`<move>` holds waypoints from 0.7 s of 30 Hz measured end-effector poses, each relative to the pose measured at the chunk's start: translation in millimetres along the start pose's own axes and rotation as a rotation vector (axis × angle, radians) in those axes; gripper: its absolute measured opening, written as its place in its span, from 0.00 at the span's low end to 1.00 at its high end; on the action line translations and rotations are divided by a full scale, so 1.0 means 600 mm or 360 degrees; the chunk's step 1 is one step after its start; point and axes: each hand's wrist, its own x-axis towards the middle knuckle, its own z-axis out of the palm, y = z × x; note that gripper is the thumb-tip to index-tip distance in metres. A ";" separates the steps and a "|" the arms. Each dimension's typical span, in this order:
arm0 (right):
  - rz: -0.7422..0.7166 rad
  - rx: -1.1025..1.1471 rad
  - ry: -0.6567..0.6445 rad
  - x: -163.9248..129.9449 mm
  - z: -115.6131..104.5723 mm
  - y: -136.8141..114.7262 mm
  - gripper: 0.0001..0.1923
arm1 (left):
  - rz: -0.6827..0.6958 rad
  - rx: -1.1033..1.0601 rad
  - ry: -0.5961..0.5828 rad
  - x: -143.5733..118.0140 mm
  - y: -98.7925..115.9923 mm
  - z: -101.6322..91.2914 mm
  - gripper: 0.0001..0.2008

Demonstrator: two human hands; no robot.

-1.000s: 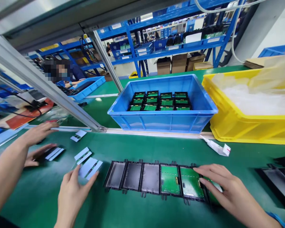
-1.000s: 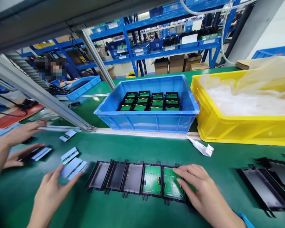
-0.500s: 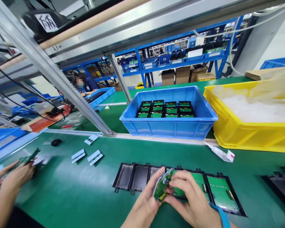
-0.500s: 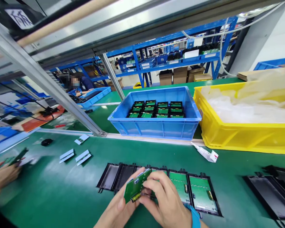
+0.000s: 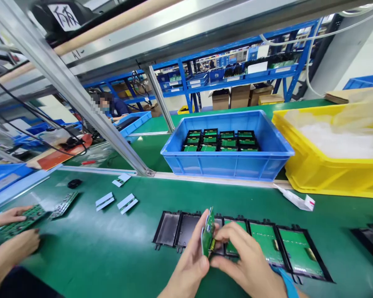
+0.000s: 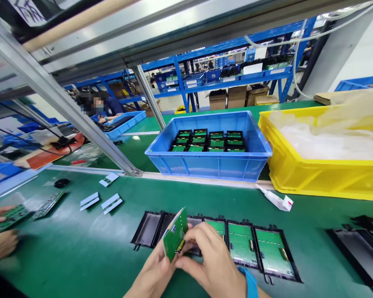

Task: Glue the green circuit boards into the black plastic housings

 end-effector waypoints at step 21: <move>-0.0059 -0.0843 -0.0359 -0.002 0.000 0.063 0.06 | 0.0296 0.2132 -0.0375 0.064 0.010 -0.135 0.62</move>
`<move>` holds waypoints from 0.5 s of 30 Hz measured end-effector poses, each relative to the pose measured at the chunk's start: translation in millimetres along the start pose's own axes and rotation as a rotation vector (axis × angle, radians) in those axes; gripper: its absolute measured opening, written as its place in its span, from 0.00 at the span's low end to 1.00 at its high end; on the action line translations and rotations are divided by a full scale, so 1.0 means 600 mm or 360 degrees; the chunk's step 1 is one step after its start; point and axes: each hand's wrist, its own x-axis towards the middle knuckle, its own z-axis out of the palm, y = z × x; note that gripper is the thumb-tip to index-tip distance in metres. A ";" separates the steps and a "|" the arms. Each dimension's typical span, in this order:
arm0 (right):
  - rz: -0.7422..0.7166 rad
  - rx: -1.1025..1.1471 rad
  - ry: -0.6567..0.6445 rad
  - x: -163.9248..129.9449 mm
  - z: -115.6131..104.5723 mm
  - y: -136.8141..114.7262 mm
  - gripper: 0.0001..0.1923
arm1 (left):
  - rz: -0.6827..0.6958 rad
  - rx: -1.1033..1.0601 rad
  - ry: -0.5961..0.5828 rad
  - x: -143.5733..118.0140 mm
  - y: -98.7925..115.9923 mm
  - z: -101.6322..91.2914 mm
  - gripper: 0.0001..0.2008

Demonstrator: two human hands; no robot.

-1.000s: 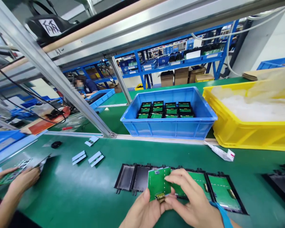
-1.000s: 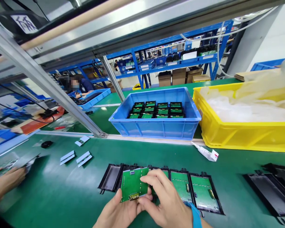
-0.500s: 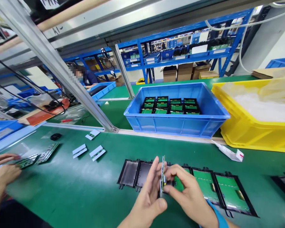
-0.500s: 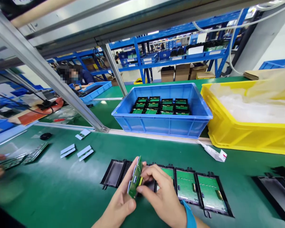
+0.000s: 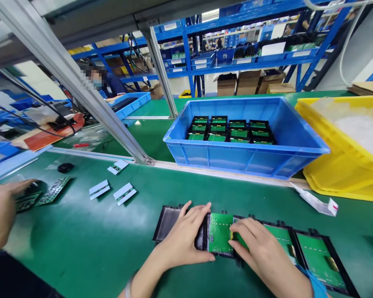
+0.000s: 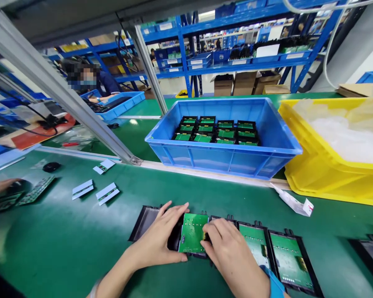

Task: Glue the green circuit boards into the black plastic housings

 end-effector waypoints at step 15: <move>-0.0122 -0.0394 -0.0119 0.021 0.030 -0.003 0.12 | 0.0013 -0.0012 0.0084 -0.009 -0.014 0.004 0.45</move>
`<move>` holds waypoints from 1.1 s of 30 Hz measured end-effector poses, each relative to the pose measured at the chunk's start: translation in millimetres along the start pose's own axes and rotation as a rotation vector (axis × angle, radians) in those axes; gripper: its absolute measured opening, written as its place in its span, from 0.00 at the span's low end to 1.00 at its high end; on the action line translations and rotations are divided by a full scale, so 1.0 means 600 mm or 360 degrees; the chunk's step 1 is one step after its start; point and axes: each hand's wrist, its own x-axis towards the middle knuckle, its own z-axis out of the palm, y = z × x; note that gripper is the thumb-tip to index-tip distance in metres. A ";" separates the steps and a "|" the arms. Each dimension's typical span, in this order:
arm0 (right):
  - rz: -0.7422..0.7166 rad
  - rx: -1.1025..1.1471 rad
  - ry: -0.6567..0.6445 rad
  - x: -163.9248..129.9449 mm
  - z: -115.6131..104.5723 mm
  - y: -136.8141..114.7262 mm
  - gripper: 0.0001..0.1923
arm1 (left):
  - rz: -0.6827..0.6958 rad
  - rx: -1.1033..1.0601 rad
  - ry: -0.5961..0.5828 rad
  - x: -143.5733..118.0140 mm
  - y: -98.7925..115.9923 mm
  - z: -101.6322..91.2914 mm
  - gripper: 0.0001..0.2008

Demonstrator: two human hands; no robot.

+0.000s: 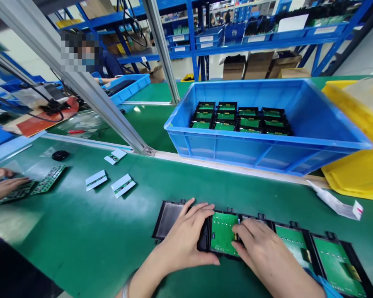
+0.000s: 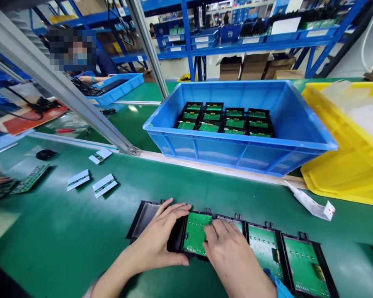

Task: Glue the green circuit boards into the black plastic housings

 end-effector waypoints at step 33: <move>0.0133 -0.0209 -0.0137 -0.009 0.035 -0.012 0.10 | 0.0132 0.0306 -0.0080 -0.003 0.001 -0.006 0.31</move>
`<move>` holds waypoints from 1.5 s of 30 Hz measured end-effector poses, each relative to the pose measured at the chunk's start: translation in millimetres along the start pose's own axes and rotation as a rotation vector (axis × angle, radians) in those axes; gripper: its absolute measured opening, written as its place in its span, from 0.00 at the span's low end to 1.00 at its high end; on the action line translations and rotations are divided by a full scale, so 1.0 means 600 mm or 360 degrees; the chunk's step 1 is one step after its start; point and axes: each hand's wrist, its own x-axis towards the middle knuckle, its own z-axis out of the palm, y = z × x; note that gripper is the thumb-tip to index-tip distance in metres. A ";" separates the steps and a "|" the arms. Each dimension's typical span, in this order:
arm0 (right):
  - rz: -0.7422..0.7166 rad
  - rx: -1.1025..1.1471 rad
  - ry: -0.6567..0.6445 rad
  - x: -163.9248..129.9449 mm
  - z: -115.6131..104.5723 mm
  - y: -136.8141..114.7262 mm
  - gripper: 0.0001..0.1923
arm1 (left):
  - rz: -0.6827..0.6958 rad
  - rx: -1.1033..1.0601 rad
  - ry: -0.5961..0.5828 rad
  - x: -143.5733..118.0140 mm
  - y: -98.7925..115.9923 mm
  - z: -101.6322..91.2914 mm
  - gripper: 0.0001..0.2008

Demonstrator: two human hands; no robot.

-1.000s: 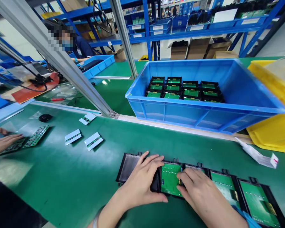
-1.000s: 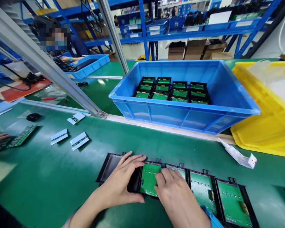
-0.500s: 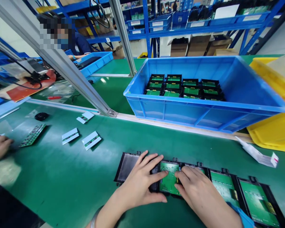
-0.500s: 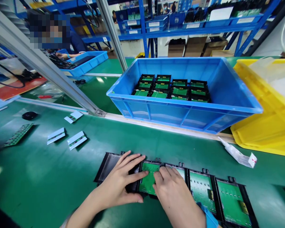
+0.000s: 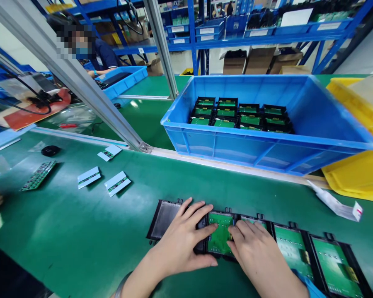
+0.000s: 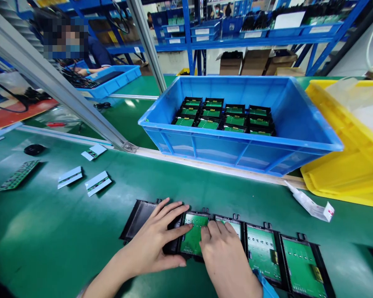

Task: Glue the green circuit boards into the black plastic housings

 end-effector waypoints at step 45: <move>-0.0010 -0.0063 0.0076 -0.002 -0.015 -0.020 0.16 | -0.0366 -0.0077 0.0170 0.028 0.029 0.023 0.32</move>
